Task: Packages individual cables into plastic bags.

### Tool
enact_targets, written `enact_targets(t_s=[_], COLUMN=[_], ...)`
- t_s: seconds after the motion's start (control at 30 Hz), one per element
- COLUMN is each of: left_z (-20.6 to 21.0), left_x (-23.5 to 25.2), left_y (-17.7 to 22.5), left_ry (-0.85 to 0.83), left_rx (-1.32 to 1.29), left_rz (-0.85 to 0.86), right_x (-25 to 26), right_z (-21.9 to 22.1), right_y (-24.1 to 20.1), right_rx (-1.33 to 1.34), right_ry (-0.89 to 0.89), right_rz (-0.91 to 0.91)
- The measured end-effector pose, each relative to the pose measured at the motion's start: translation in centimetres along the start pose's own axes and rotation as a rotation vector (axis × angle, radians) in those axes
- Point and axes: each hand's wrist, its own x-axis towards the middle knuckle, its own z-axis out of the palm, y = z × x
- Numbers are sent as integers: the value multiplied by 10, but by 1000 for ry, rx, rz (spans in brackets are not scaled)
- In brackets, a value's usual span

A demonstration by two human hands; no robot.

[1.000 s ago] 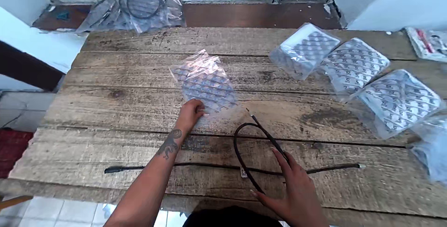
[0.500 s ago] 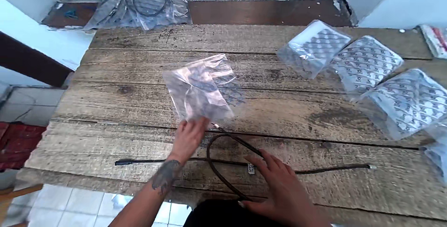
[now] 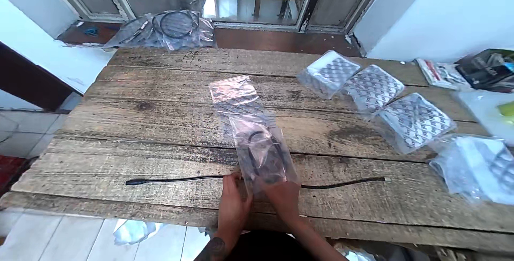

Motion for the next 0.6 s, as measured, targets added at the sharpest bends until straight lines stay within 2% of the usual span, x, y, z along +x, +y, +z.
enact_targets(t_s=[0.03, 0.07, 0.13, 0.17, 0.23, 0.33, 0.4, 0.5, 0.6], left_z=[-1, -1, 9, 14, 12, 6, 3, 0, -5], left_x=[0, -2, -12, -15, -17, -18, -19, -24, -29], left_y=[0, 3, 3, -2, -14, -33, -37, -32, -35], left_ry=[-168, -353, -596, -619, -547, -425, -427, -458, -421], left_rx=[-39, -92, -191, -217, -234, -275, -268, -164, -154], left_rz=[-146, -187, -83, -52, -113, -230, -249, -173, -124], right_x=[-1, -1, 6, 10, 11, -11, -19, -15, -12], right_z=[5, 11, 17, 20, 23, 18, 15, 17, 19], right_y=[1, 2, 4, 8, 23, 64, 84, 86, 63], right_rx=[-16, -36, -66, -49, -47, -11, -41, -175, -176], right_ry=[12, 53, 26, 42, 3, -61, -40, 95, 93], right_rz=[6, -27, -51, -97, -267, -626, -826, -910, -848])
